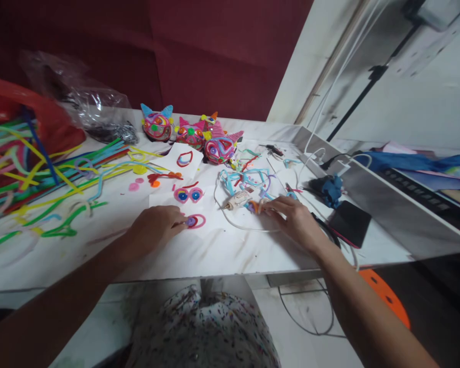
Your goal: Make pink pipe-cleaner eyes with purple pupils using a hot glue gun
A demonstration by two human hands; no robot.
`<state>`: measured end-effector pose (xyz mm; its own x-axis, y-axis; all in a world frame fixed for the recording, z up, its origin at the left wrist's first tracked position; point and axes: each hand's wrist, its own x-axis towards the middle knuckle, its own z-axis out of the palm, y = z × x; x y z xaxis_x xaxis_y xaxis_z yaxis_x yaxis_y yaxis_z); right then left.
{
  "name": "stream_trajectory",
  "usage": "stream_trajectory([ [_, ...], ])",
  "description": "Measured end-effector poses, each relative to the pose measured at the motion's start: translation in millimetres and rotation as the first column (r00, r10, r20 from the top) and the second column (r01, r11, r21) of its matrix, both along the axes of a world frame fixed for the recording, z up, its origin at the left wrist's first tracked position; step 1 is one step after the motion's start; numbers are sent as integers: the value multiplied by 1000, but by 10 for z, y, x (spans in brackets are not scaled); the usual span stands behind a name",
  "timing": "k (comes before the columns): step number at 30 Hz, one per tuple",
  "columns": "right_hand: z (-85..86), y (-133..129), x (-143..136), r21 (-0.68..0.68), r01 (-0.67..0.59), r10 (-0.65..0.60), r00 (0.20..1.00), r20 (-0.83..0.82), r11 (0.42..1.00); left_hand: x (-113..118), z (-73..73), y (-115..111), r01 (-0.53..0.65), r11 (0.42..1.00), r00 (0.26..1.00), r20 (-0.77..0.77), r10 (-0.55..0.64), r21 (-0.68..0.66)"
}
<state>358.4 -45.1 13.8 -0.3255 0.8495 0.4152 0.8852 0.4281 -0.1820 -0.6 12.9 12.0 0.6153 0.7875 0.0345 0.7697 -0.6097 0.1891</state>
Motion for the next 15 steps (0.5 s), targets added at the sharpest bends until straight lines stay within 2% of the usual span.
stream_trajectory([
  [7, -63, 9, 3, 46, -32, 32, 999, 19, 998, 39, 78, -67, 8, 1000, 997, -74, -9, -5],
  [15, -57, 67, 10, 93, -63, 55, 995, 86, 994, 16, 25, -56, -27, 999, 999, -22, 26, -18],
])
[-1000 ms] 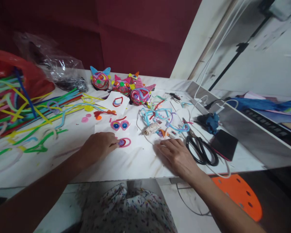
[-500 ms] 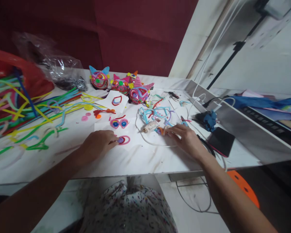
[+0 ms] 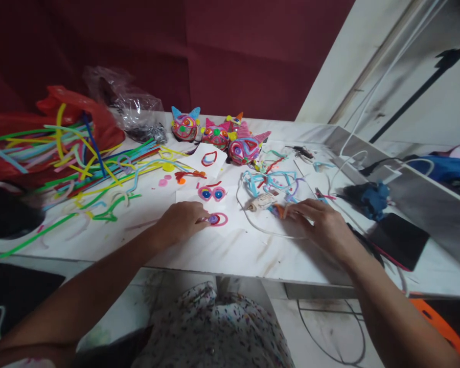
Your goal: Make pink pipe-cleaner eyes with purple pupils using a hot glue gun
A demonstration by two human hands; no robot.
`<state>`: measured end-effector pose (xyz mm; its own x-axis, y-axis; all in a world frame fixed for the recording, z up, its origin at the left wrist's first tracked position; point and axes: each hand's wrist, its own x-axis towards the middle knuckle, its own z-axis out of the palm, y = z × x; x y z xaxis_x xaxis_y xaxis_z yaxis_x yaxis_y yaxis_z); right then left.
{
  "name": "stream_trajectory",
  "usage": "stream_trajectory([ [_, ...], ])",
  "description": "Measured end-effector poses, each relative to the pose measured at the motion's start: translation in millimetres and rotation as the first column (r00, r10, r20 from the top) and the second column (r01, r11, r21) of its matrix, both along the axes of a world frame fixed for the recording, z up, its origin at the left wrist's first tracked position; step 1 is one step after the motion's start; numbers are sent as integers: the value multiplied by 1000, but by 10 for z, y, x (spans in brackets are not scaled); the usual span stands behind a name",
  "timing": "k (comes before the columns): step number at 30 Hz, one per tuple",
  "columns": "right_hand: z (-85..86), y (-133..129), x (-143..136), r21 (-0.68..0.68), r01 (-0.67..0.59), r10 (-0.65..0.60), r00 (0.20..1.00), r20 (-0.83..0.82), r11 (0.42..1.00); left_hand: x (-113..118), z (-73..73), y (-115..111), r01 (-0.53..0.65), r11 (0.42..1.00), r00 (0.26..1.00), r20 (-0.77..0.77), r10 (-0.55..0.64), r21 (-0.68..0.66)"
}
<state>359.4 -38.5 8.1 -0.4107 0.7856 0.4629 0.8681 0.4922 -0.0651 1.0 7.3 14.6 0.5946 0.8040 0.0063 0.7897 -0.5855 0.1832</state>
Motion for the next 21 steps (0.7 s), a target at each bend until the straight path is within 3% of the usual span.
stream_trajectory([
  [4, -7, 75, 31, 59, 8, -12, 997, 76, 998, -6, -1, -2, 18, 1000, 1000, 19, -18, 0],
  [12, -124, 261, 127, -6, 3, -2, 963, 269, 1000, -6, 46, -17, -15, 1000, 1000, 13, 15, -1],
  [21, -107, 286, 107, 7, 23, -24, 946, 323, 1000, -127, 97, -34, -94, 995, 984, 152, 95, -13],
])
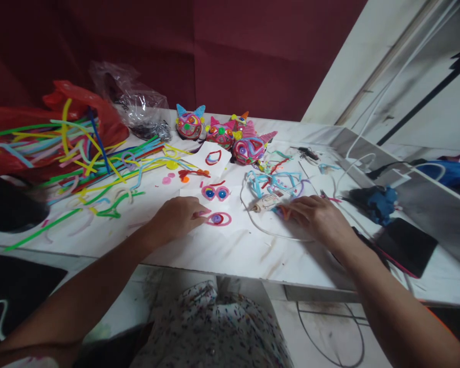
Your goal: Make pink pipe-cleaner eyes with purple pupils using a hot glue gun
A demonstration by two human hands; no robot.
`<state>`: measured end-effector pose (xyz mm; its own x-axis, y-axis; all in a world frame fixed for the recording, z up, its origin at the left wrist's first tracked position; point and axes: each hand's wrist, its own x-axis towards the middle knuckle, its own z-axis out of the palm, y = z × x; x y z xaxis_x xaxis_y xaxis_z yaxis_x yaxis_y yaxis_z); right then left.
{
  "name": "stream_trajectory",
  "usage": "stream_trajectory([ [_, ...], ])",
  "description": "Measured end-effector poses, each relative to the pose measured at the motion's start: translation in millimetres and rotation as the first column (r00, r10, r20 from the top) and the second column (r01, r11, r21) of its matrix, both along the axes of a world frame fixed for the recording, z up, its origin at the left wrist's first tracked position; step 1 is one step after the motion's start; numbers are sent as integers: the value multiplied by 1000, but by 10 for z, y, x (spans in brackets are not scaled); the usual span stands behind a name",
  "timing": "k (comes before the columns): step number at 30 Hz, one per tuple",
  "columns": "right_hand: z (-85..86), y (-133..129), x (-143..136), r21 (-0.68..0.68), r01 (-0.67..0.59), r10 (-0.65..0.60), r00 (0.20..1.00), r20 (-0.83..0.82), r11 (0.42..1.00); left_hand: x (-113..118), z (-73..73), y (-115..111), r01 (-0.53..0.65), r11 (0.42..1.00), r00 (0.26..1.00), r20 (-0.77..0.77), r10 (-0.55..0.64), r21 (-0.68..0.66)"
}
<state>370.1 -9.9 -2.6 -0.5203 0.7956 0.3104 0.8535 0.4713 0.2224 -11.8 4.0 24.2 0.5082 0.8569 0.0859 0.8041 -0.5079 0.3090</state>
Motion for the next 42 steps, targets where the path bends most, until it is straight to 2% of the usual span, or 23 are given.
stream_trajectory([
  [3, 59, -45, -48, 61, -21, 20, 1000, 13, 998, -32, 5, -9, -17, 999, 999, 36, 16, 29],
  [5, 145, -89, -103, 147, -31, 38, 998, -40, 989, -39, -2, -15, -17, 996, 995, 100, 9, 86],
  [7, 267, -138, -182, 275, -4, 58, 981, -186, 962, -18, 5, -21, -1, 989, 977, 212, -30, 148],
  [9, 405, -185, -284, 373, 56, 103, 914, -394, 926, 46, 42, -28, 16, 984, 938, 338, -77, 179],
  [11, 525, -226, -406, 352, 101, 138, 793, -593, 931, 159, 109, -39, 19, 986, 887, 452, -93, 165],
  [12, 569, -245, -474, 289, 101, 138, 701, -700, 952, 233, 148, -47, 17, 990, 861, 502, -85, 138],
  [14, 613, -282, -620, 114, 17, 94, 442, -892, 993, 407, 221, -73, 35, 999, 804, 593, -42, 22],
  [15, 615, -303, -695, 28, -50, 42, 308, -951, 998, 502, 249, -91, 71, 995, 779, 627, -8, -75],
  [16, 604, -327, -769, -53, -117, -27, 208, -978, 992, 597, 268, -114, 118, 973, 756, 653, 42, -199],
  [18, 556, -384, -904, -140, -217, -123, 89, -988, 966, 776, 277, -167, 233, 872, 723, 676, 140, -430],
  [21, 452, -470, -1033, -186, -257, -191, 7, -982, 948, 966, 229, -247, 383, 705, 688, 694, 214, -597],
  [23, 382, -516, -1057, -203, -257, -215, -20, -976, 945, 1020, 177, -286, 394, 671, 674, 694, 254, -628],
  [24, 351, -536, -1055, -203, -258, -217, -27, -976, 945, 1027, 153, -300, 378, 680, 677, 689, 259, -628],
  [26, 301, -576, -1035, -188, -253, -195, -5, -981, 949, 1015, 118, -323, 319, 752, 711, 670, 213, -577],
  [29, 267, -652, -1008, -182, -230, -154, 132, -979, 956, 975, 102, -356, 186, 914, 812, 581, 64, -360],
  [30, 265, -682, -1005, -188, -219, -150, 179, -972, 957, 965, 100, -368, 150, 950, 843, 538, 22, -274],
  [32, 267, -737, -1010, -200, -195, -154, 229, -961, 960, 953, 90, -392, 101, 986, 894, 447, -32, -131],
  [35, 262, -788, -1025, -227, -165, -188, 224, -956, 960, 949, 51, -421, 85, 996, 944, 320, -84, 11],
  [38, 229, -782, -1035, -271, -180, -229, 223, -947, 946, 944, 9, -446, 103, 990, 966, 230, -122, 92],
  [40, 197, -761, -1040, -278, -187, -226, 255, -940, 942, 931, -1, -465, 114, 986, 965, 222, -138, 120],
  [42, 167, -743, -1045, -265, -167, -213, 279, -936, 950, 904, 8, -485, 116, 988, 950, 280, -141, 103],
])
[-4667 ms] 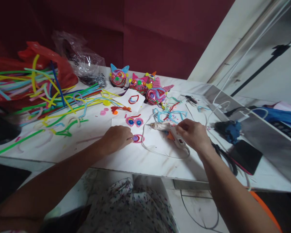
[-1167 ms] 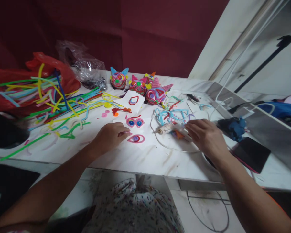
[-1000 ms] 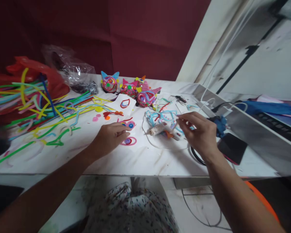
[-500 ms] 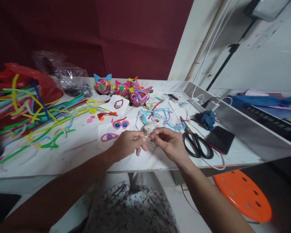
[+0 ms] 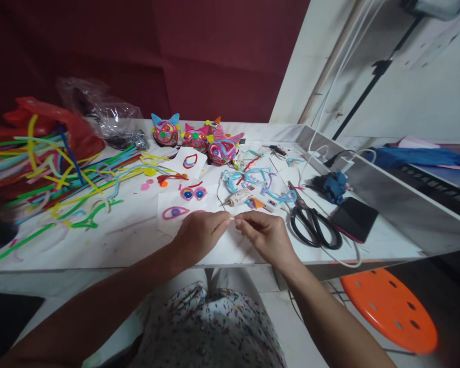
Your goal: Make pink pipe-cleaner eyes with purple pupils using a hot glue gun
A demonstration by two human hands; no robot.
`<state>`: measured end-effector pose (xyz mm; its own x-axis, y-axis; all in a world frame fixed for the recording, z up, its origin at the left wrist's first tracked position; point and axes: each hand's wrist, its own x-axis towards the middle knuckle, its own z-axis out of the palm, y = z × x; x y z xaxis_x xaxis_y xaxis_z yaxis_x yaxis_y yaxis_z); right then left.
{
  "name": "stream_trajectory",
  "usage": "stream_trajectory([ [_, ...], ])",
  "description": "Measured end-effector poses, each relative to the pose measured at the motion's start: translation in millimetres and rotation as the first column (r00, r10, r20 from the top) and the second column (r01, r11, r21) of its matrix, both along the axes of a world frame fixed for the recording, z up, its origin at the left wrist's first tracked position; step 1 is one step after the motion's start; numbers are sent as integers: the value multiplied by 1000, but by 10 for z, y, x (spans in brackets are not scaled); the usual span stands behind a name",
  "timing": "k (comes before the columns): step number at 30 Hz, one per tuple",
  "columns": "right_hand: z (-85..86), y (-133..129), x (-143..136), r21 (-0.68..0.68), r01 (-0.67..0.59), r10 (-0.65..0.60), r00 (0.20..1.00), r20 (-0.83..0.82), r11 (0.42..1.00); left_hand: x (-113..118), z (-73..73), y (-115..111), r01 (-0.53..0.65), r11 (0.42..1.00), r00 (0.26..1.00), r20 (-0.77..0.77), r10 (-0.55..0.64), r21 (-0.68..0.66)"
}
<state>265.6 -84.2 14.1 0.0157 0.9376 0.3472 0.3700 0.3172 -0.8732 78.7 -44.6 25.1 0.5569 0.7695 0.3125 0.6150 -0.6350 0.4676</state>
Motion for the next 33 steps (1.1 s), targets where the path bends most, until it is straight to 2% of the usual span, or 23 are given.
stream_trajectory([
  [2, -24, 5, -5, 9, 43, -43, 999, 6, 999, -40, 20, -17, 18, 993, 995, 98, -7, -121],
  [4, -42, -2, -10, 10, 73, -73, 997, 7, 997, -84, 38, -23, 54, 955, 980, 200, 5, -292],
  [7, -63, -14, -16, -2, 68, -68, 998, 16, 998, -130, 35, -7, 110, 855, 941, 330, 74, -507],
  [11, -66, -2, -23, -68, -23, 24, 1000, 5, 997, -143, -3, 21, 165, 716, 900, 400, 172, -679],
  [15, -8, 29, -54, -239, -176, 121, 966, -228, 955, -126, -20, 23, 265, 615, 859, 471, 199, -743],
  [17, 31, 37, -82, -292, -205, 92, 929, -359, 934, -114, -22, 18, 297, 578, 844, 492, 213, -760],
  [20, 64, 32, -128, -339, -181, 2, 884, -467, 923, -100, -29, 4, 296, 546, 846, 480, 230, -783],
  [23, 54, 15, -171, -402, -185, -62, 846, -529, 897, -89, -53, -13, 274, 534, 856, 456, 244, -800],
  [27, 14, 3, -218, -421, -227, -75, 804, -590, 878, -78, -95, -34, 277, 492, 855, 445, 266, -825],
  [33, -45, 12, -239, -356, -172, -58, 832, -552, 918, -95, -100, -57, 317, 454, 851, 461, 251, -833],
])
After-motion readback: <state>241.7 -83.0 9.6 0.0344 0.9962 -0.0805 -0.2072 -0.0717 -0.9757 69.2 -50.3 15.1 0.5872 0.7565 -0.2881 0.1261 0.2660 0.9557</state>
